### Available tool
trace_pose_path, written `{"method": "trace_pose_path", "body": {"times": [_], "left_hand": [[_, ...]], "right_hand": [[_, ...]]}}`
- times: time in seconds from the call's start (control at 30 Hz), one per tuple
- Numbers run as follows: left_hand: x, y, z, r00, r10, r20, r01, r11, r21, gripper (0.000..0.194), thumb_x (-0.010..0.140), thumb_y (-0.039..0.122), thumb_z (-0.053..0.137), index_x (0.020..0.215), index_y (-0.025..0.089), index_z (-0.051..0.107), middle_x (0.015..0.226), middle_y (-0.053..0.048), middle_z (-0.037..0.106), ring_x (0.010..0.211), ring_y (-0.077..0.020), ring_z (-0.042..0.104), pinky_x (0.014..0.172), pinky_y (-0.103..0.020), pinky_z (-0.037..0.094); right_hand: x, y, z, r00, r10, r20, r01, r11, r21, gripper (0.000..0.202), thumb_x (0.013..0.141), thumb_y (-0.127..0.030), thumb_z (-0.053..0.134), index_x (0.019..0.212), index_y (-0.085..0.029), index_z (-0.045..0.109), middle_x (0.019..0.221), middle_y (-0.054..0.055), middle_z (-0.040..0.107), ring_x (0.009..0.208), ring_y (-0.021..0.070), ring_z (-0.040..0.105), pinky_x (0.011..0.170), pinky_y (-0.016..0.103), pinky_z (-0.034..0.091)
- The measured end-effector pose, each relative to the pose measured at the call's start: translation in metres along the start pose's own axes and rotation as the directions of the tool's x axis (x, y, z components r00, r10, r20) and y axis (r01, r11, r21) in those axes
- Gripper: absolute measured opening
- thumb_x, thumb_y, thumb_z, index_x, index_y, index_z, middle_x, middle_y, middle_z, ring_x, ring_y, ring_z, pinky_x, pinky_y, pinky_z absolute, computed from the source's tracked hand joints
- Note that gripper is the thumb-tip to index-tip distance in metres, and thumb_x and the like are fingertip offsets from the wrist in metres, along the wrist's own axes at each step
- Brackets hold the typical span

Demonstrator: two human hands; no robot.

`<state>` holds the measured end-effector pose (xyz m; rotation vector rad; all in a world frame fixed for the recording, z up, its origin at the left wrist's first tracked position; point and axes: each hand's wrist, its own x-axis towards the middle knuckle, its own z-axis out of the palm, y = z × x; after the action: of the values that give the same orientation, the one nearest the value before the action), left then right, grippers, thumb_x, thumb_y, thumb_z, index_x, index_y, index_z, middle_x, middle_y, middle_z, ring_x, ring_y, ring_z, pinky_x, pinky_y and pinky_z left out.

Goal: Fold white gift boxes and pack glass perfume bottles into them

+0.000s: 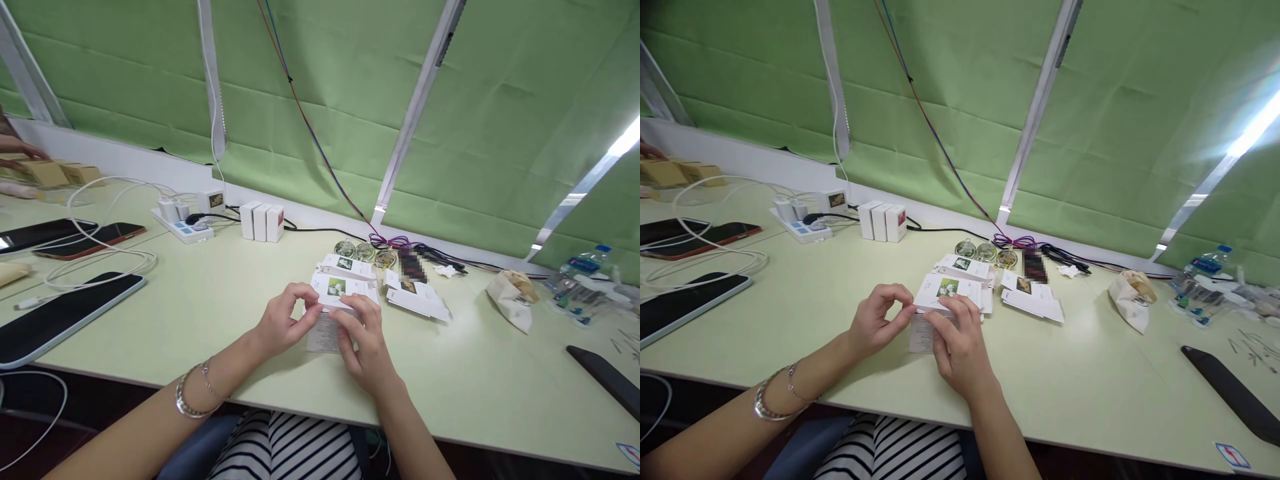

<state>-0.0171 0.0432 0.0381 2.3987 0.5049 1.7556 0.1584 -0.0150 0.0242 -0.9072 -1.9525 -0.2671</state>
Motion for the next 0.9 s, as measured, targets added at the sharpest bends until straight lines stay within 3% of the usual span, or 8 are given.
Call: {"method": "trace_pose_path", "body": {"times": [0.13,0.3,0.9], "left_hand": [[0.0040,0.0047,-0.0017,0.999,0.021,0.044,-0.024,0.998,0.066,0.023,0.085,0.011,0.050,0.107,0.018,0.050,0.070,0.003,0.055,0.061,-0.0097,0.055,0.059,-0.021,0.049],[0.0068,0.0058,-0.0029,0.992,0.107,0.068,-0.112,0.991,0.075,0.021,0.084,0.006,0.049,0.099,0.017,0.059,0.078,-0.002,0.057,0.070,-0.0114,0.056,0.063,-0.022,0.049],[0.0066,0.0041,-0.0033,0.983,0.175,0.059,-0.178,0.982,0.059,0.027,0.082,0.004,0.046,0.099,0.018,0.062,0.077,-0.002,0.057,0.071,-0.0118,0.057,0.062,-0.022,0.052]], "right_hand": [[0.0003,-0.0001,-0.0004,1.000,0.004,0.001,-0.004,1.000,0.007,0.033,0.086,-0.007,0.042,0.114,-0.023,0.051,0.122,0.009,0.045,0.117,0.0258,0.038,0.098,0.049,0.038],[0.0007,-0.0004,-0.0010,1.000,0.005,-0.001,-0.005,1.000,0.017,0.033,0.086,-0.006,0.041,0.113,-0.023,0.051,0.122,0.009,0.046,0.117,0.0253,0.039,0.098,0.049,0.038],[-0.0016,0.0007,-0.0009,1.000,0.002,-0.022,-0.002,1.000,0.014,0.035,0.087,-0.008,0.040,0.116,-0.025,0.050,0.120,0.008,0.049,0.116,0.0248,0.042,0.098,0.050,0.040]]}}
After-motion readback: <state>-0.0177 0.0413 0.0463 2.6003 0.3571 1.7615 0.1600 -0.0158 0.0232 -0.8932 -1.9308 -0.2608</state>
